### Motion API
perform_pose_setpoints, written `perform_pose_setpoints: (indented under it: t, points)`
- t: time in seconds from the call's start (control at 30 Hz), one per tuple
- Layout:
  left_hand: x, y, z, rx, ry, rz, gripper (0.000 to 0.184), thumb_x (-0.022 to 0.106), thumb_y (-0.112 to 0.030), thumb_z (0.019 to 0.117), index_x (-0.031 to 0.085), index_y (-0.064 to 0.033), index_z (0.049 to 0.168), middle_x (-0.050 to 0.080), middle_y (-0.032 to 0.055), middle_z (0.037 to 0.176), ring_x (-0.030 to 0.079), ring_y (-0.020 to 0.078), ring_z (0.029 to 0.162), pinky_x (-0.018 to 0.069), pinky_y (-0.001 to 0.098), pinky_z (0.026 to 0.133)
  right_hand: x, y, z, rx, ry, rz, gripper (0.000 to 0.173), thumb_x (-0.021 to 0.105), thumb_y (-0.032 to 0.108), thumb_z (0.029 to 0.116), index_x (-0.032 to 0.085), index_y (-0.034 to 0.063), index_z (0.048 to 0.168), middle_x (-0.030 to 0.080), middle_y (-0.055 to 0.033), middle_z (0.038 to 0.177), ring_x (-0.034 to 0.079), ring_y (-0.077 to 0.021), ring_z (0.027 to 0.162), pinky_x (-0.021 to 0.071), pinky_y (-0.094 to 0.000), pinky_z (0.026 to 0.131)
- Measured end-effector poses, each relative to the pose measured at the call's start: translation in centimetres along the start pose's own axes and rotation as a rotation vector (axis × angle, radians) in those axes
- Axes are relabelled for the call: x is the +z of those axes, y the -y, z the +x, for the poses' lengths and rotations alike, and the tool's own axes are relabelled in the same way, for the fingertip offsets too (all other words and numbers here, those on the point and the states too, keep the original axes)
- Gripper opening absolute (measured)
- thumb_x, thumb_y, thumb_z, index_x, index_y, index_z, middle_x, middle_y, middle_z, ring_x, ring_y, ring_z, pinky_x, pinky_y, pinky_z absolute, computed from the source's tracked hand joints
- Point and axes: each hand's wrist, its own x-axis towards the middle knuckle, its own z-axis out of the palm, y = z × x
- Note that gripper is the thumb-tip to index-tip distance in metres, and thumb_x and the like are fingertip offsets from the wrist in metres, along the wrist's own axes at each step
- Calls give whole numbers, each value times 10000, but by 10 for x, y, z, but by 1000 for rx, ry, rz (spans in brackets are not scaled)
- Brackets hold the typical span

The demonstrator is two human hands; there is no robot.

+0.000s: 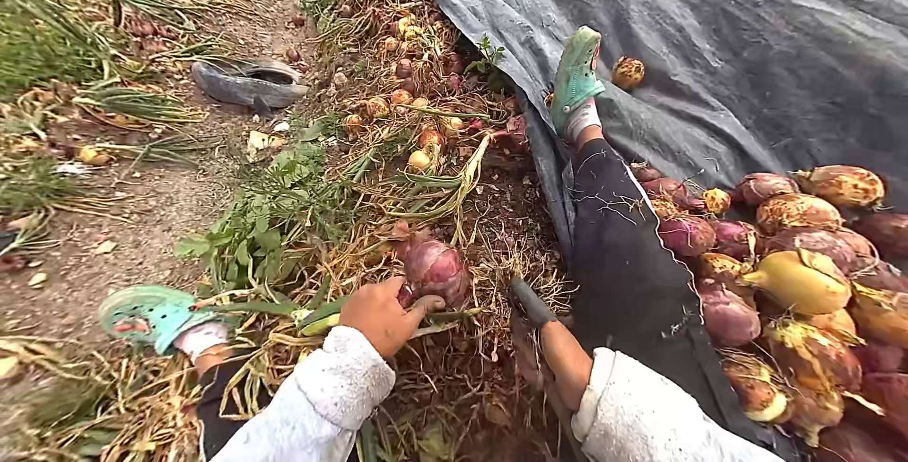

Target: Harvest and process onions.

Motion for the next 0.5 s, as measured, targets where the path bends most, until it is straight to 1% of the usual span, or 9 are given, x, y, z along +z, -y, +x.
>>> perform_pose_setpoints:
  t: [0.03,0.07,0.1,0.13,0.17,0.23,0.3,0.4,0.5]
  points:
    - [-1,4,3,-28,-40,-68,582,753,-491,890,715,76,1014,703,258,902,687,434,919,498,642,861,-7,3,8,89,47,63,376,329,105,1115,561,-156,1255,649,-254,1078,625,-226,948,505,-313,900]
    - [-1,7,4,-18,-98,-124,543,762,-467,877,721,63,990,702,227,865,687,395,870,509,618,828,-15,4,6,232,57,142,397,281,146,1127,572,-100,1241,672,-215,1052,650,-215,923,529,-323,872]
    - [-1,9,2,3,-145,-165,524,765,-458,864,725,53,977,698,198,834,682,355,826,515,589,796,-17,-3,0,332,46,150,385,222,216,1110,553,31,1048,635,-86,815,616,-137,684,532,-281,631]
    - [-1,9,0,23,-170,-190,532,761,-471,850,726,45,974,694,177,814,677,326,799,518,570,771,-18,-5,-8,387,80,150,397,191,291,1117,503,72,1007,548,-44,716,549,-136,564,497,-303,516]
    - [0,9,-2,43,-186,-199,553,757,-493,831,727,41,968,691,165,798,673,310,778,520,557,749,-17,2,-15,403,125,109,370,216,317,1128,495,91,1038,510,-31,712,517,-139,543,481,-312,495]
    - [2,8,-7,90,-203,-192,616,746,-548,805,730,46,966,695,166,786,681,317,765,526,565,733,-16,21,-24,378,265,-18,370,296,353,1130,400,158,1427,535,-50,921,545,-149,680,491,-329,606]
    - [13,12,-12,204,-287,-139,729,660,-674,779,740,38,917,696,145,734,689,296,695,545,541,664,-18,24,-20,384,341,-71,552,322,404,1119,120,254,1611,552,-95,1061,586,-179,725,515,-352,624]
    - [22,15,-16,341,-362,-115,804,575,-742,780,736,42,858,682,131,671,673,261,608,544,488,584,-19,23,-21,270,333,-11,708,413,381,1096,-10,171,1623,559,-94,1002,598,-154,685,536,-326,612]
    - [26,14,-22,414,-353,-191,791,576,-741,779,744,27,862,711,106,703,686,186,633,561,415,618,-22,29,-24,70,342,12,886,608,376,941,100,57,1593,594,-69,1058,594,-88,751,524,-281,685]
